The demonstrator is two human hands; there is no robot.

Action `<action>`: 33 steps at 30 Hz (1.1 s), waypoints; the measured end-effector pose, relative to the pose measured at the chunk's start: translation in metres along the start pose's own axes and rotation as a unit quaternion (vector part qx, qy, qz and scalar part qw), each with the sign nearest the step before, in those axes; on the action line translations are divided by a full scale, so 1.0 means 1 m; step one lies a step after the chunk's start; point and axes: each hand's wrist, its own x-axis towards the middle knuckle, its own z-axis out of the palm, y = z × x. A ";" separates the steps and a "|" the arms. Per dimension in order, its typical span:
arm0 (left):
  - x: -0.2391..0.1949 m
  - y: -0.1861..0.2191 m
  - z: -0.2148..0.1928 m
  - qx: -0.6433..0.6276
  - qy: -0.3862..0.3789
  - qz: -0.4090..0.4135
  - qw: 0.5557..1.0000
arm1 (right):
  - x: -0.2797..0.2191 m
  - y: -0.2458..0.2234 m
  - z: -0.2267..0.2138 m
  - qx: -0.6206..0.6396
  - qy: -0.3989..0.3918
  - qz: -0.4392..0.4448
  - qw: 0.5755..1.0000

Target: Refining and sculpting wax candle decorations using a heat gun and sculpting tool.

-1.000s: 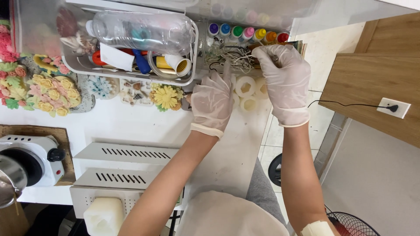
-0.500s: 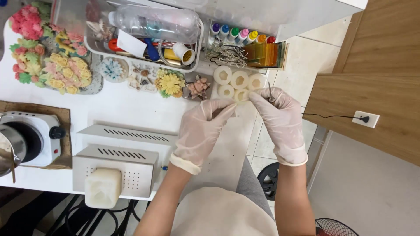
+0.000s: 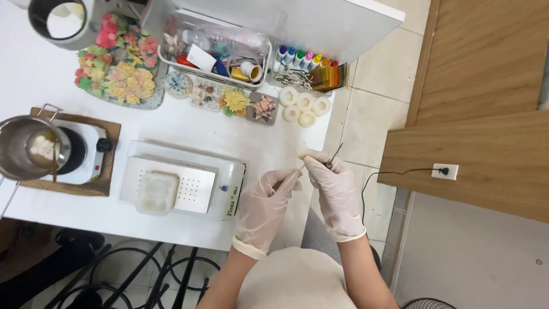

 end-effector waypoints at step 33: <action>-0.122 -0.087 -0.082 -0.099 0.112 0.047 0.988 | -0.065 0.037 0.083 -0.071 -0.150 -0.015 0.986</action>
